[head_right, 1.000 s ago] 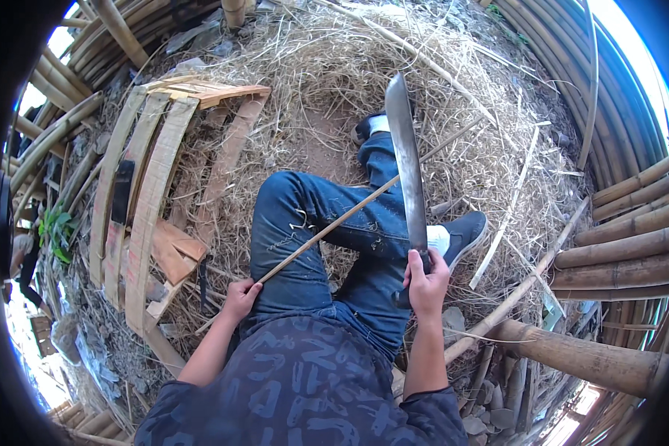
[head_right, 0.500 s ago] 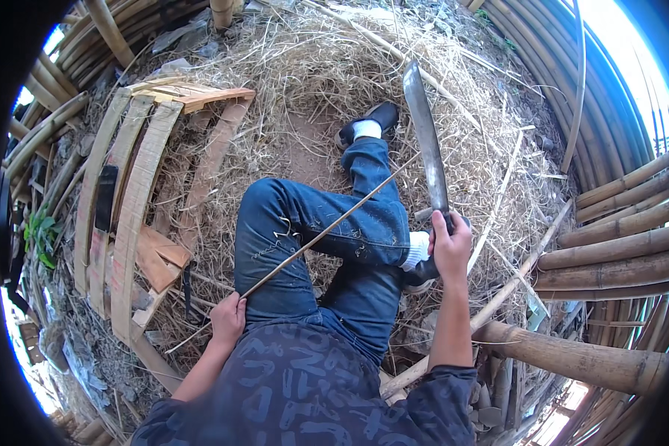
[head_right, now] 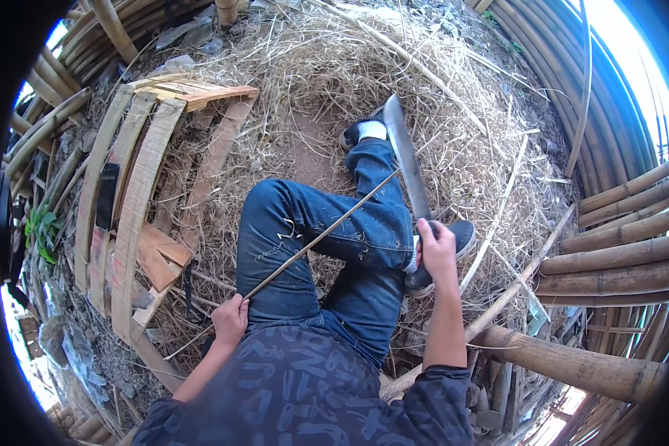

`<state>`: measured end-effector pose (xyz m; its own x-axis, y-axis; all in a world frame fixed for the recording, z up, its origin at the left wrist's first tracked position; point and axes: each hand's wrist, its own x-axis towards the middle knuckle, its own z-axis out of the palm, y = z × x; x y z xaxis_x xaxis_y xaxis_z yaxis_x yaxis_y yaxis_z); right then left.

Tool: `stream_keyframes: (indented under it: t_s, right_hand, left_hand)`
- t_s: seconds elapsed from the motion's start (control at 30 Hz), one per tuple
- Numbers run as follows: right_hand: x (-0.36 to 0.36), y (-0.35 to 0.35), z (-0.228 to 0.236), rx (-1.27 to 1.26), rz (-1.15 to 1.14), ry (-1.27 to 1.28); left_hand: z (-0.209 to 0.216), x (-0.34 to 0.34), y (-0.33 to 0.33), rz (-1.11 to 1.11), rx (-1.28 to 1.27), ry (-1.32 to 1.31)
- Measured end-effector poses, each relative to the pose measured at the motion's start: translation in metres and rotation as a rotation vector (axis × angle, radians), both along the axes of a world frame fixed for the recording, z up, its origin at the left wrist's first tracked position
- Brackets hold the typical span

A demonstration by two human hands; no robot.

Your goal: The person sits on a straw-covered floor and uses a machete to shave a long strip of bamboo. They hold the bamboo strip with one hand and repeatedly scrape the blade along its length to smooth the surface, handling one strip at a time.

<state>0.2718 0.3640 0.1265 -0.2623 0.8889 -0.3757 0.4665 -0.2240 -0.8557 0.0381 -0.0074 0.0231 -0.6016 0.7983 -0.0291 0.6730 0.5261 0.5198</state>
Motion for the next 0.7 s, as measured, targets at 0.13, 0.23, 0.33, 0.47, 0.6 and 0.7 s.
stream_keyframes:
  t_s: [0.13,0.23,0.33,0.47,0.6,0.7]
  right_hand:
    - [0.001,0.001,-0.001,0.102,0.0,-0.063]
    - [0.013,-0.005,-0.008,0.017,0.042,-0.106]
    - [0.03,0.007,0.002,-0.118,-0.009,-0.077]
    - [0.019,0.004,0.009,-0.058,-0.056,0.02]
    - [0.015,0.001,0.012,-0.103,0.128,-0.078]
    - [0.019,0.008,0.011,-0.038,-0.033,-0.011]
  left_hand:
    - [-0.001,0.0,0.002,0.002,0.005,0.001]
    - [-0.001,0.0,0.0,0.0,-0.012,0.036]
    - [0.001,-0.001,0.002,-0.012,0.014,0.053]
    - [-0.002,-0.003,0.007,-0.04,0.044,0.059]
    - [-0.002,-0.003,0.001,-0.014,0.045,0.089]
    - [-0.007,-0.001,0.002,-0.028,0.056,0.097]
